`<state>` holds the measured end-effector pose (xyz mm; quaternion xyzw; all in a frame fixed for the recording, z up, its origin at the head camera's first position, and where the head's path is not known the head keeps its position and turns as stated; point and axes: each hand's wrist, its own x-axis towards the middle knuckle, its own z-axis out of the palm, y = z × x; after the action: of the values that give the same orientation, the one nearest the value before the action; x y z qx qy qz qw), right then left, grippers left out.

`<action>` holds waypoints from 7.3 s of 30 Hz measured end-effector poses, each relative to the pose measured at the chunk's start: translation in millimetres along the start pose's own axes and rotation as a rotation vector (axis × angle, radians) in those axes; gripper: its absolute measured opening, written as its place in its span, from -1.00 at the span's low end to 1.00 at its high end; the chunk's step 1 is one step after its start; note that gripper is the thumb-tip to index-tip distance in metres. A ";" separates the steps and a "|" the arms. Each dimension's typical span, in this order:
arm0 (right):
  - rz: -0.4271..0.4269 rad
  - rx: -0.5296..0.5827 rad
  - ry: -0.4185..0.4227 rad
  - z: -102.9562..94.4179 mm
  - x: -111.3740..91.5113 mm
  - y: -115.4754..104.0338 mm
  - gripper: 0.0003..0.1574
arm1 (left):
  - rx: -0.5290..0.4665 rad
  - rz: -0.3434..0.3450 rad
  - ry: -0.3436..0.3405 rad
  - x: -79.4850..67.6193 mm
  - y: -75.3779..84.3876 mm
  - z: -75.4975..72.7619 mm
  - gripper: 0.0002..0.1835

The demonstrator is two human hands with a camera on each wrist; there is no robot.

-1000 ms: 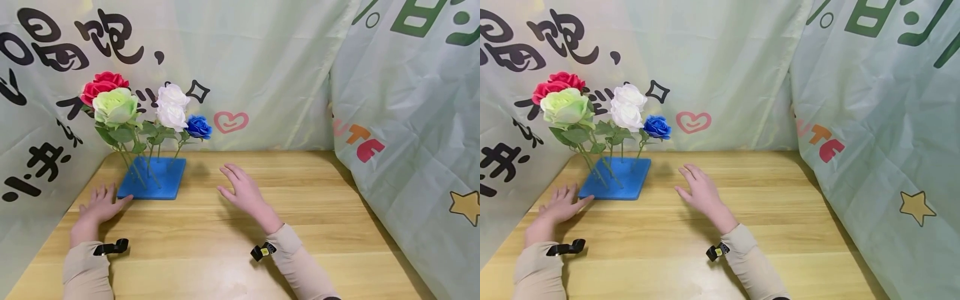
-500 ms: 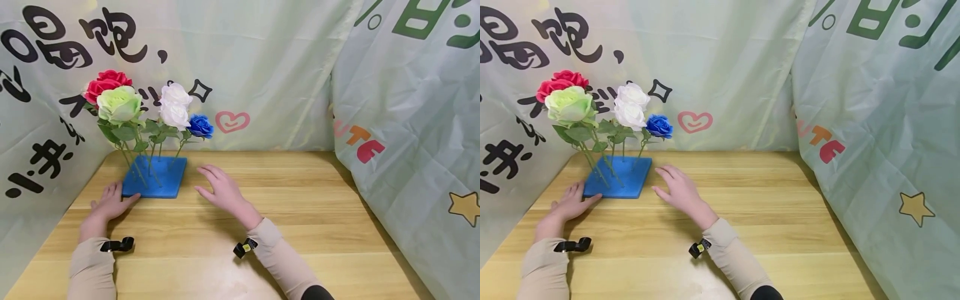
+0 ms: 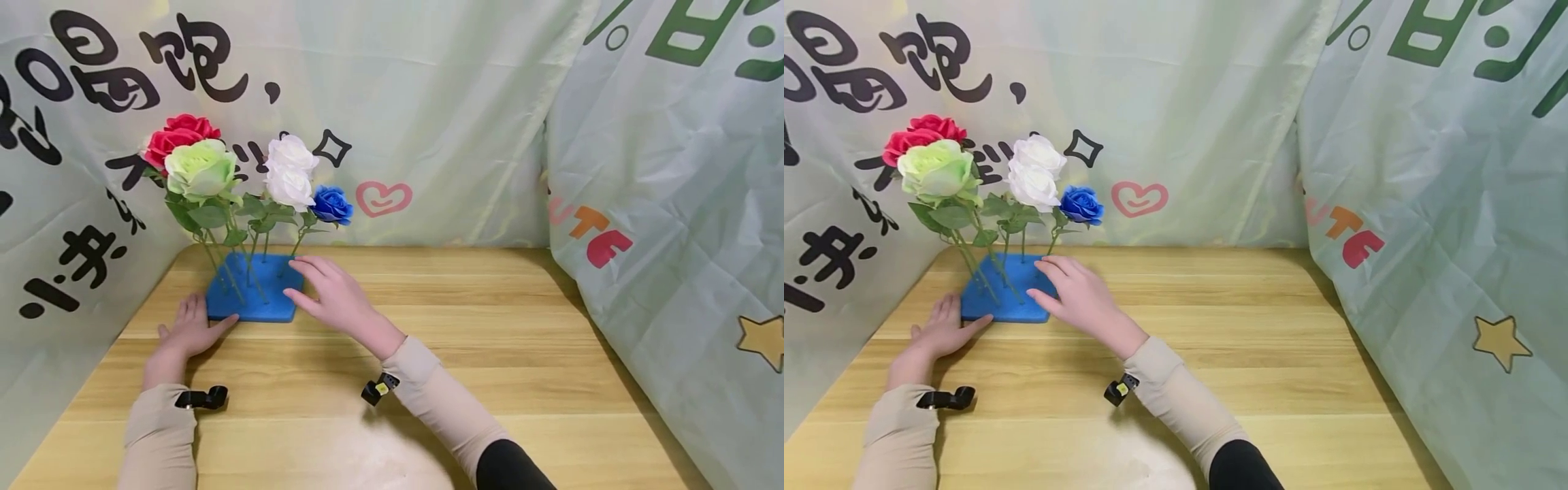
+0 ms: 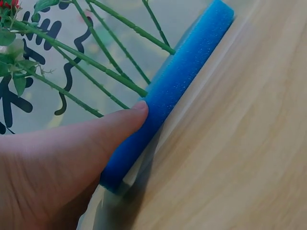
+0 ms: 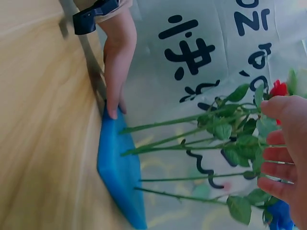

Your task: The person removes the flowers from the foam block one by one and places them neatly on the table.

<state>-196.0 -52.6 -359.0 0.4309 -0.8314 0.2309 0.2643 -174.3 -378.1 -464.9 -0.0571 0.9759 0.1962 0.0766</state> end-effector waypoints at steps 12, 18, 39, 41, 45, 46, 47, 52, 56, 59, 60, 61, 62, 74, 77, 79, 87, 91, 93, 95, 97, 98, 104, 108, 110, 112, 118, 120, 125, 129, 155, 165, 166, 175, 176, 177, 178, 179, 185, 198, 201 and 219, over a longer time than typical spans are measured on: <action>-0.052 -0.026 0.080 0.0 41.0 -11.9 -0.51 | -0.026 -0.020 0.015 2.9 0.5 4.6 0.23; -0.022 -0.022 0.012 2.3 51.4 -11.5 -0.49 | -0.037 -0.028 0.008 -0.6 4.5 1.9 0.23; 0.148 0.037 0.080 28.4 91.8 -23.2 -0.57 | -0.022 -0.115 -0.015 -10.0 28.5 0.4 0.29; 0.168 0.026 0.096 29.8 95.4 -24.8 -0.60 | -0.022 -0.117 -0.018 -11.2 30.3 -0.6 0.27; 0.205 -0.007 0.090 33.7 101.2 -26.3 -0.65 | -0.018 -0.115 -0.016 -12.5 31.6 -0.3 0.26; 0.211 -0.014 0.084 34.9 102.0 -26.3 -0.66 | -0.021 -0.115 -0.013 -12.7 32.0 0.0 0.26; 0.220 -0.021 0.073 36.3 102.9 -26.4 -0.67 | -0.021 -0.114 -0.009 -13.0 32.0 0.2 0.26; 0.228 -0.099 0.035 44.9 106.7 -27.3 -0.66 | -0.024 -0.117 -0.003 -14.2 32.7 0.2 0.25; 0.197 -0.170 0.045 50.3 109.5 -29.3 -0.68 | -0.022 -0.123 -0.005 -15.4 33.4 0.2 0.24; 0.180 -0.188 0.070 52.4 110.1 -30.1 -0.75 | -0.015 -0.126 -0.008 -16.4 34.6 0.6 0.24; 0.178 -0.190 0.073 52.4 110.0 -30.5 -0.77 | -0.014 -0.126 -0.009 -16.4 34.7 0.9 0.23; 0.177 -0.195 0.073 52.6 109.9 -30.6 -0.77 | -0.013 -0.126 -0.009 -16.0 34.4 1.4 0.23; 0.176 -0.203 0.071 52.4 109.6 -30.6 -0.77 | -0.013 -0.126 -0.009 -15.8 34.1 1.9 0.23; 0.109 -0.401 0.136 50.9 104.8 -26.6 -0.72 | -0.003 -0.132 -0.004 -12.9 31.8 6.6 0.23; 0.096 -0.428 0.181 51.6 103.7 -25.1 -0.75 | -0.004 -0.134 -0.007 -12.9 32.7 6.8 0.23; 0.092 -0.435 0.199 52.1 103.2 -24.3 -0.76 | -0.006 -0.135 -0.009 -12.9 33.3 6.7 0.23; 0.080 -0.468 0.211 51.2 103.4 -24.3 -0.74 | -0.008 -0.135 -0.008 -13.1 34.8 5.8 0.23; 0.079 -0.479 0.214 49.2 104.4 -25.0 -0.75 | -0.004 -0.133 -0.006 -13.4 34.9 5.4 0.23; 0.082 -0.480 0.216 48.4 104.9 -25.3 -0.75 | -0.001 -0.132 -0.003 -13.2 34.8 5.1 0.24; 0.086 -0.479 0.214 48.0 105.3 -25.4 -0.75 | 0.000 -0.131 -0.004 -13.3 34.9 4.6 0.24; 0.090 -0.478 0.209 48.0 105.7 -25.3 -0.74 | 0.001 -0.136 -0.004 -12.9 35.1 4.6 0.22; 0.091 -0.480 0.205 48.0 105.8 -25.3 -0.74 | 0.000 -0.139 -0.003 -12.6 35.1 4.6 0.21; 0.089 -0.482 0.192 48.3 106.0 -25.2 -0.74 | -0.019 -0.185 0.044 -9.6 38.9 8.5 0.16; 0.084 -0.468 0.182 48.2 105.0 -25.6 -0.74 | -0.023 -0.207 0.072 -8.1 41.2 11.3 0.17; 0.083 -0.466 0.181 48.8 105.4 -25.8 -0.74 | -0.027 -0.214 0.073 -7.7 41.0 11.7 0.18; 0.082 -0.465 0.184 49.5 105.9 -26.0 -0.75 | -0.029 -0.215 0.072 -7.3 40.5 12.0 0.19; 0.076 -0.460 0.185 49.8 107.4 -26.7 -0.75 | -0.026 -0.217 0.074 -7.5 40.9 12.2 0.19; 0.072 -0.467 0.189 49.3 107.8 -26.8 -0.74 | -0.027 -0.224 0.075 -7.9 41.9 11.4 0.18; 0.080 -0.471 0.191 46.8 108.9 -27.3 -0.74 | -0.033 -0.240 0.070 -9.7 45.3 7.3 0.18; 0.086 -0.464 0.177 45.9 109.6 -26.9 -0.74 | -0.032 -0.245 0.068 -9.9 45.9 6.3 0.19; 0.147 -0.417 0.117 48.0 110.7 -21.2 -0.72 | -0.010 -0.281 0.029 -11.2 58.6 4.5 0.04; 0.133 -0.411 0.125 47.3 110.8 -21.1 -0.72 | -0.004 -0.279 0.076 -6.5 66.8 11.7 0.21; 0.128 -0.405 0.121 46.8 111.1 -21.0 -0.73 | -0.003 -0.282 0.078 -5.8 67.3 12.2 0.25; 0.114 -0.368 0.053 41.7 117.3 -20.3 -0.71 | -0.025 -0.294 0.078 -0.9 68.0 13.4 0.31; 0.117 -0.363 0.046 41.5 117.6 -20.4 -0.71 | -0.025 -0.297 0.075 -1.2 67.9 13.7 0.31; 0.119 -0.360 0.043 41.3 117.7 -20.8 -0.71 | -0.025 -0.299 0.072 -1.7 68.1 13.8 0.31; 0.124 -0.357 0.042 41.2 117.7 -21.0 -0.71 | -0.026 -0.300 0.068 -2.2 68.2 13.7 0.31; 0.130 -0.354 0.041 41.1 117.8 -21.1 -0.71 | -0.028 -0.301 0.066 -2.6 68.1 13.5 0.31; 0.188 -0.350 0.041 41.0 118.0 -22.4 -0.70 | -0.045 -0.325 0.041 -3.1 71.5 9.9 0.31; 0.193 -0.369 0.072 45.7 112.4 -26.5 -0.71 | -0.067 -0.333 0.036 -1.9 72.5 11.1 0.39; 0.174 -0.369 0.083 46.2 112.3 -28.1 -0.72 | -0.069 -0.360 0.063 1.7 75.5 16.5 0.47; 0.089 -0.333 0.200 -3.4 132.5 -44.3 -0.67 | -0.099 -0.391 0.079 2.7 78.7 19.3 0.50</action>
<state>-222.8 -152.4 -264.9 0.3192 -0.8459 0.1431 0.4027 -185.6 -298.7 -453.6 -0.2570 0.9376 0.2229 0.0720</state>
